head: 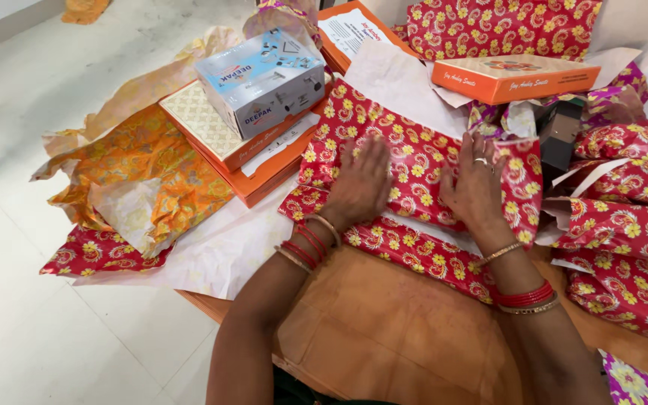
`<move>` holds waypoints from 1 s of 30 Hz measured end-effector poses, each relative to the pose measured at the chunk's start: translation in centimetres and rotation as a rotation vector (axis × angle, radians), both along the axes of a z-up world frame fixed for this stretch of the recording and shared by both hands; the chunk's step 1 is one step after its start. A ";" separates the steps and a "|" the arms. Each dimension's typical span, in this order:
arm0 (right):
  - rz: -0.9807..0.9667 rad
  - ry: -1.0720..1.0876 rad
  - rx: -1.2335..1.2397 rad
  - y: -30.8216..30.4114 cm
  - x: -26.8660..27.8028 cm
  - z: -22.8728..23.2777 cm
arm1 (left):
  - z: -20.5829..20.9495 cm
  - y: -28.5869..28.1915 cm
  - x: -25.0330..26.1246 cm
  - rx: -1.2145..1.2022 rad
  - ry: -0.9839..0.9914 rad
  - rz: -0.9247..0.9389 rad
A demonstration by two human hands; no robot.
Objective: The person wraps several small boxes with patterned gift paper on a wooden table. They fold the paper around each box, smooth the edges, and place the wrapped items aside. The person handles multiple boxes and sheets of paper throughout the clip.
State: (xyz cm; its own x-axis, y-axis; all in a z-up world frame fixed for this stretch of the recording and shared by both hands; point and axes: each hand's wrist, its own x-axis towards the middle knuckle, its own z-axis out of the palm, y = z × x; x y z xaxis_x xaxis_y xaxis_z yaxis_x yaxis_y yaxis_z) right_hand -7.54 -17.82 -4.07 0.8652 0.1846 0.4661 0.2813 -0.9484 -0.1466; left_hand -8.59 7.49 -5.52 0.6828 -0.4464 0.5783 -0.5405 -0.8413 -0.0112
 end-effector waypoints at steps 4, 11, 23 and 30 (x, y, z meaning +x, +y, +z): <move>0.080 -0.080 0.031 1.5 -0.1 0.4 | 0.5 -1.3 -2.1 0.040 -0.040 -0.153; 0.032 0.093 -0.051 2.1 -0.1 -2.9 | -0.5 -2.1 -1.9 -0.005 0.197 -0.112; 0.008 0.021 0.072 -0.7 3.5 -0.1 | -0.5 -2.2 -1.9 0.118 0.260 -0.090; -0.113 0.185 -0.011 -1.1 7.8 2.4 | -0.5 -2.5 -1.5 0.224 0.334 -0.071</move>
